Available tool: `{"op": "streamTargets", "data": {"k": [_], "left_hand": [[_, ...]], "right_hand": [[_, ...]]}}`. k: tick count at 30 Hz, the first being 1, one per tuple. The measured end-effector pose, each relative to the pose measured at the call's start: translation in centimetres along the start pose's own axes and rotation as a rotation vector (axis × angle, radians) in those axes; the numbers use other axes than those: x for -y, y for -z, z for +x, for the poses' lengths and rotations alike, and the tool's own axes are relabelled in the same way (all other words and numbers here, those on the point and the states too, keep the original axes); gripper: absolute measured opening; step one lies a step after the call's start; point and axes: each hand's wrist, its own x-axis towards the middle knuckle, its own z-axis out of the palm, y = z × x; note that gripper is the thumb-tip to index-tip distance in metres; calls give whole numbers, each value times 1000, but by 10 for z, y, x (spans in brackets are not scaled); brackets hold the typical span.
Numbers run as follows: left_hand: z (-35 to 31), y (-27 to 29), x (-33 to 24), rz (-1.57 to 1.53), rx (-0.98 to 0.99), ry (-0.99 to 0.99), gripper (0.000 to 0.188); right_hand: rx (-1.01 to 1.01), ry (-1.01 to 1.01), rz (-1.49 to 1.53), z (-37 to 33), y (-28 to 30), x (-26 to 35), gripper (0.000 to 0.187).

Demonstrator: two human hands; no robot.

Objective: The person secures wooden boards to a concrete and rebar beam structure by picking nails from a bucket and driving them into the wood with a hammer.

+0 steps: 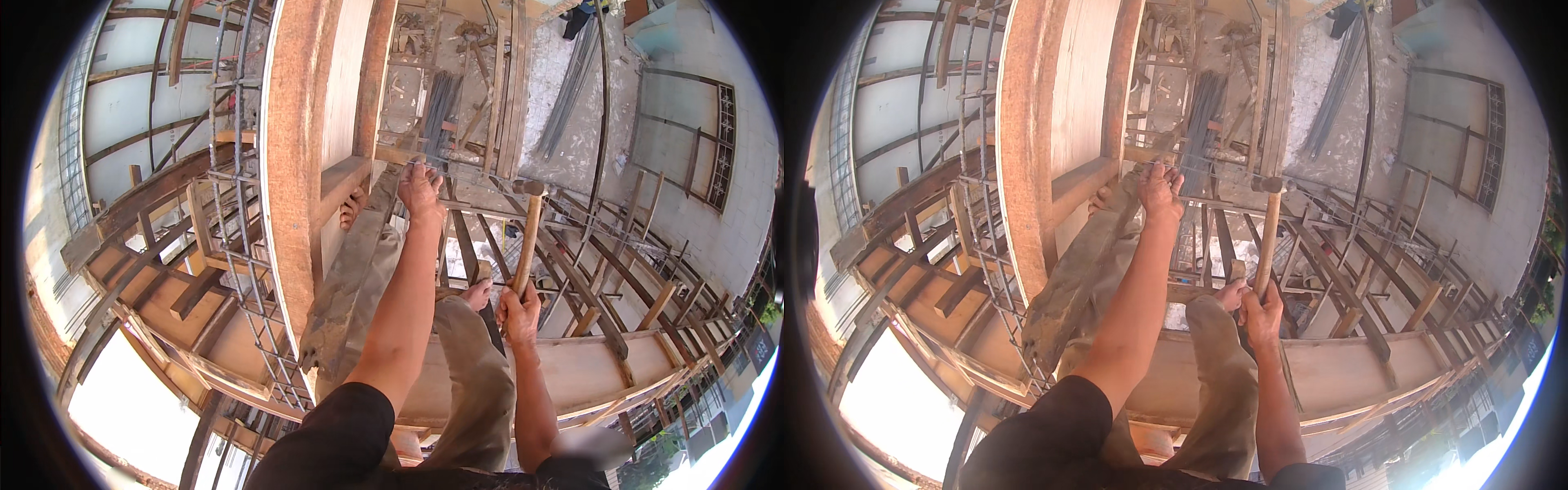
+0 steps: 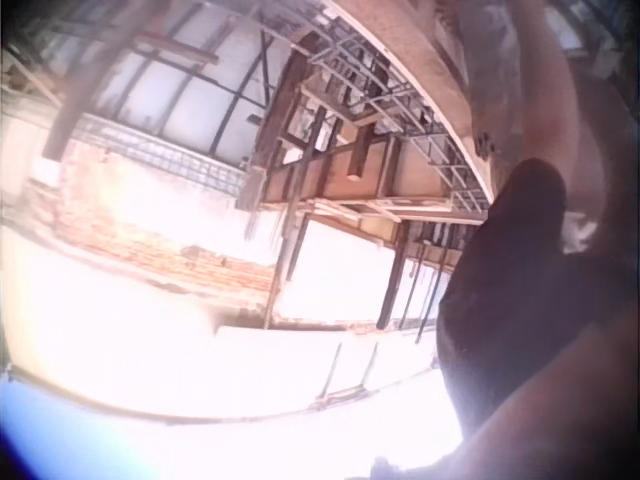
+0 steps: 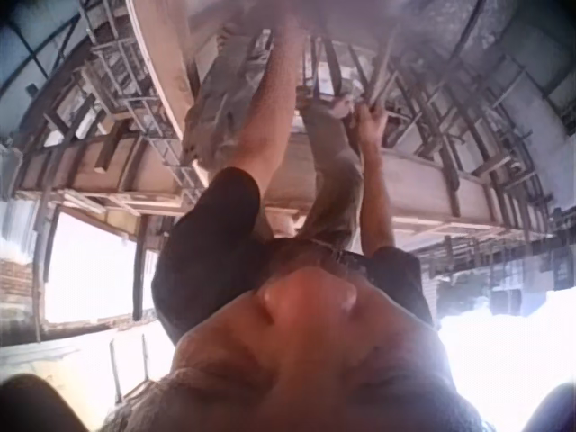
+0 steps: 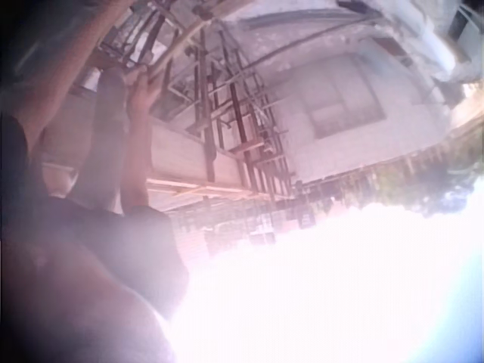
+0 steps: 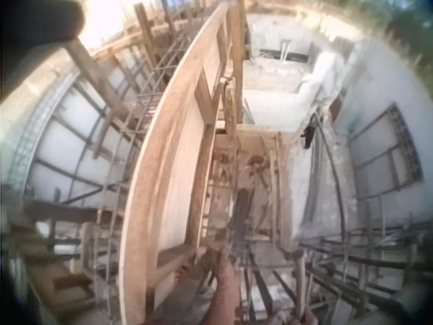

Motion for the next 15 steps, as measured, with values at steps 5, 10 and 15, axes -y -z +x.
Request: {"op": "streamTargets", "data": {"k": [5,10,15], "left_hand": [[51,-12,5,-401,-40,158,14],[86,-18,25,-822,-76,132,20],[111,-23,37,-982,-85,26,20]], "right_hand": [[11,18,-77,17,-2,3,14],[65,11,-164,32,-11,8,14],[79,22,-238,44,-17,17,18]]}}
